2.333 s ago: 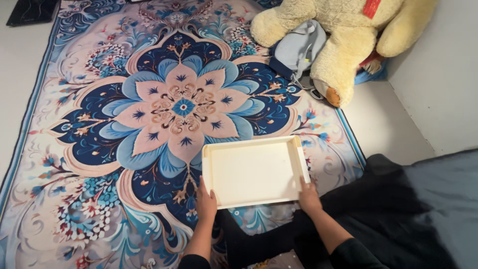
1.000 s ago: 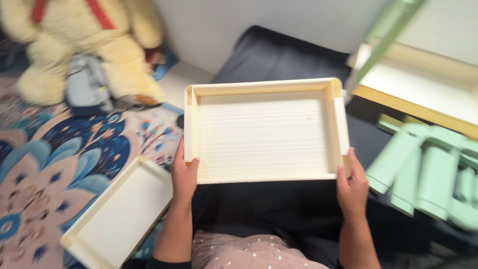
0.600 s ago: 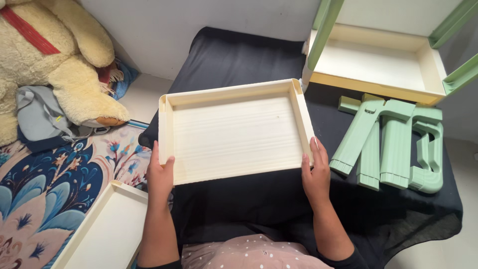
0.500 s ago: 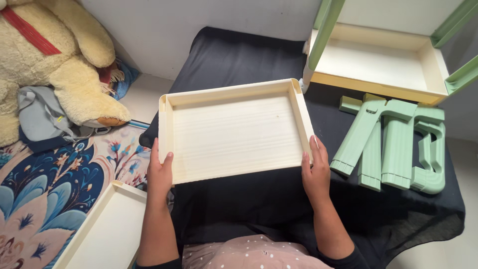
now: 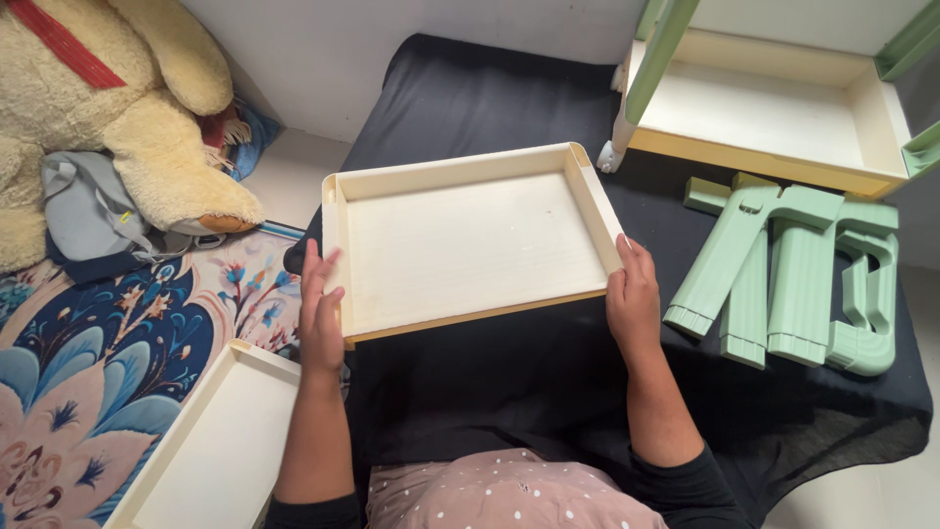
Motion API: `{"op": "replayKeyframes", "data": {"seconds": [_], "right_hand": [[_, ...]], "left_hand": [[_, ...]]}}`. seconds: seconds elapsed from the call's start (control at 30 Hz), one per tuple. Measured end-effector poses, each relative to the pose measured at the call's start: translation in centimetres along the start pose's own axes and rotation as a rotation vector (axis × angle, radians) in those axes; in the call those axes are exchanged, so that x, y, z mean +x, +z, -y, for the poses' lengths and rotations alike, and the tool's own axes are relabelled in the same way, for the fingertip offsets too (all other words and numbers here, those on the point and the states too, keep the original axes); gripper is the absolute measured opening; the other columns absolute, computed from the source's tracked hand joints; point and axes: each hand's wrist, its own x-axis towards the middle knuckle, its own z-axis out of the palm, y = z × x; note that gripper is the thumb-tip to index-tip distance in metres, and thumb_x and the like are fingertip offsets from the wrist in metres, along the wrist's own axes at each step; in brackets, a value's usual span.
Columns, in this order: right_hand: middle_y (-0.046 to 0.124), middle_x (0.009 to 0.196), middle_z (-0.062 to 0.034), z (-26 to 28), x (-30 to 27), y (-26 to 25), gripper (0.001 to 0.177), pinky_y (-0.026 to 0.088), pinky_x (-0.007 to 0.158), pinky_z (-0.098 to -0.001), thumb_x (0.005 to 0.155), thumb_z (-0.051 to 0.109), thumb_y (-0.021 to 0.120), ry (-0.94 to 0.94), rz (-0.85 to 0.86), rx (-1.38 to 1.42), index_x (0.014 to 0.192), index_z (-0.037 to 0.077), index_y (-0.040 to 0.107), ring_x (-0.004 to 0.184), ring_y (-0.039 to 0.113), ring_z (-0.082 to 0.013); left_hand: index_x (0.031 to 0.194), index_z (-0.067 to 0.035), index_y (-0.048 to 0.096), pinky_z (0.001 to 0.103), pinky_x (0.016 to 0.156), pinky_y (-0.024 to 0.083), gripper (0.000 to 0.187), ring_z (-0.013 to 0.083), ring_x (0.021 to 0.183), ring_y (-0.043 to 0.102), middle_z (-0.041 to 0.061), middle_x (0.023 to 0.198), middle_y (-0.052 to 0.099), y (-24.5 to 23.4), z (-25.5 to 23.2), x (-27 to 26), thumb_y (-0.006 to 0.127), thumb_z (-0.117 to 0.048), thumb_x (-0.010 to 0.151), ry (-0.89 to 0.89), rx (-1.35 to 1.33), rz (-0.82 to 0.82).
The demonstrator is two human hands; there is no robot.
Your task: The person assembles a small plastic storage unit by attaching white caster wheels to a beige tray and then inserting light green legs into the tray corners. The person handles the wheels, tray, and legs by hand and places the assembled unit on a black-covered table.
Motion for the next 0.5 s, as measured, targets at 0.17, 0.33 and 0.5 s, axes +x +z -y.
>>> {"op": "replayKeyframes", "data": {"seconds": [0.17,0.33,0.5], "right_hand": [[0.052,0.137,-0.0250,-1.6,1.5,1.9,0.047,0.047,0.103,-0.0423,0.100,0.002,0.040,-0.066,-0.053,0.039,0.144,-0.005,0.057,0.120,0.059,-0.0376],[0.049,0.139,-0.0238,-2.0,3.1,3.8,0.047,0.046,0.106,-0.0438,0.105,0.007,0.039,-0.026,-0.057,0.024,0.150,-0.003,0.050,0.123,0.057,-0.0374],[0.016,0.155,-0.0363,-0.5,3.9,6.2,0.066,0.039,0.111,-0.0472,0.109,0.026,0.046,0.036,0.035,0.048,0.157,-0.011,0.019,0.138,0.038,-0.0494]], "left_hand": [[0.108,-0.007,0.073,0.052,0.129,0.020,0.036,0.0410,0.161,0.025,0.017,0.152,0.056,0.4,-1.0,-2.4,0.044,-0.028,0.106,0.249,0.330,0.012],[0.104,-0.006,0.072,0.062,0.125,0.017,0.039,0.0440,0.151,0.036,0.010,0.118,0.070,-0.3,-2.0,-4.0,0.062,-0.043,0.096,0.423,0.619,0.044],[0.080,-0.011,0.064,0.066,0.122,0.019,0.040,0.0332,0.115,0.060,0.008,0.089,0.064,0.3,-2.4,-5.3,0.078,-0.048,0.081,0.529,0.815,0.023]]}}
